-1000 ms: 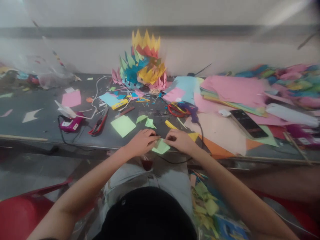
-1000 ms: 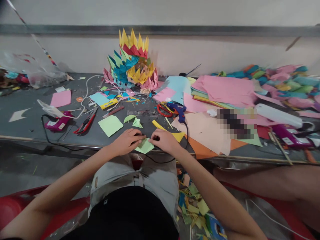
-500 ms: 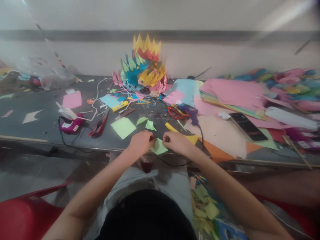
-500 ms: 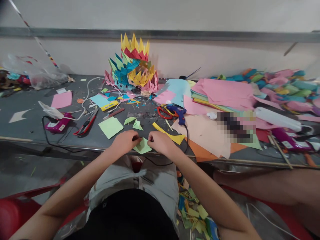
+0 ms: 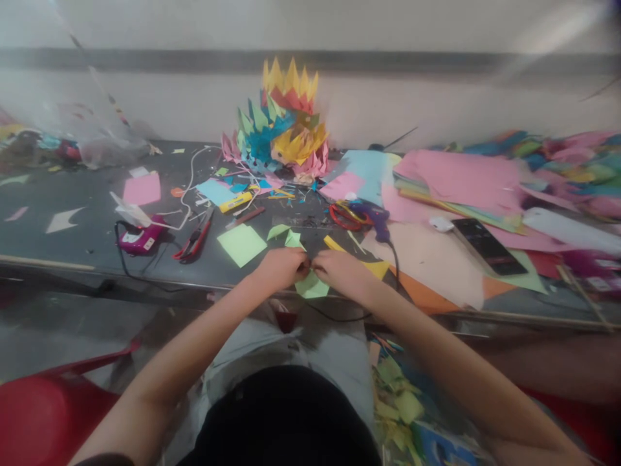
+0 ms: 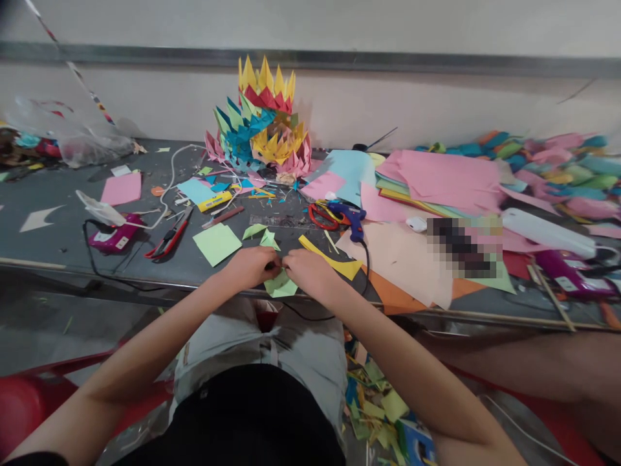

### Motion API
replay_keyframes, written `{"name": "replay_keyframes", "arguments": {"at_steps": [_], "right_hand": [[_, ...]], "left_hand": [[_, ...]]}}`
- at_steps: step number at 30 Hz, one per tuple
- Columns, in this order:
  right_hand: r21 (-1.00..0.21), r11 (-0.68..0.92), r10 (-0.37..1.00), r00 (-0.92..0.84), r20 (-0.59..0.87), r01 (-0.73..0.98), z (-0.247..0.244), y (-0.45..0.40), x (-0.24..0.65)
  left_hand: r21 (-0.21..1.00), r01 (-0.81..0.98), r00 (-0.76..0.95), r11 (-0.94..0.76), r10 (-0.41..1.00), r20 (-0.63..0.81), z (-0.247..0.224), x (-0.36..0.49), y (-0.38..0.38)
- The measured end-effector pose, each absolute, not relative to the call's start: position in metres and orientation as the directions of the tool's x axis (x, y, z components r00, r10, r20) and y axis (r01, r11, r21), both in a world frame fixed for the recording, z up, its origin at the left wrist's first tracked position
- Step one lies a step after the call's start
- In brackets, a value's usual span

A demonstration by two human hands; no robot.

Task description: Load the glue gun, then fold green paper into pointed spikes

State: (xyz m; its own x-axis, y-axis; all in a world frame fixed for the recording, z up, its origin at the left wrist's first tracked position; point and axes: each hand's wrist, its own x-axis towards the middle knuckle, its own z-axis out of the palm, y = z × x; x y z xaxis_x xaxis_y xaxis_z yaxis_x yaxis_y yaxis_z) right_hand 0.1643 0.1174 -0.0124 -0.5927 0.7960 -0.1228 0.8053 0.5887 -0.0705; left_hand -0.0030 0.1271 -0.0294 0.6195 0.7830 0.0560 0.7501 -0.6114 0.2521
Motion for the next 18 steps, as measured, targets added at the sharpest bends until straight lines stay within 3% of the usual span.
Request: {"name": "replay_keyframes", "arguments": {"at_steps": [7, 11, 18], "right_hand": [[0.081, 0.637, 0.771, -0.634, -0.057, 0.767, -0.018, 0.101, 0.165], [0.087, 0.605, 0.795, -0.605, -0.025, 0.791, -0.022, 0.092, 0.163], [0.031, 0.483, 0.876, -0.483, 0.002, 0.875, -0.016, 0.091, 0.169]], "left_hand": [[0.107, 0.737, 0.666, -0.667, 0.744, 0.054, -0.025, -0.002, 0.121], [0.059, 0.704, 0.702, -0.708, 0.706, 0.096, -0.027, -0.003, 0.114], [0.083, 0.780, 0.609, -0.620, 0.784, 0.125, -0.029, -0.008, 0.105]]}}
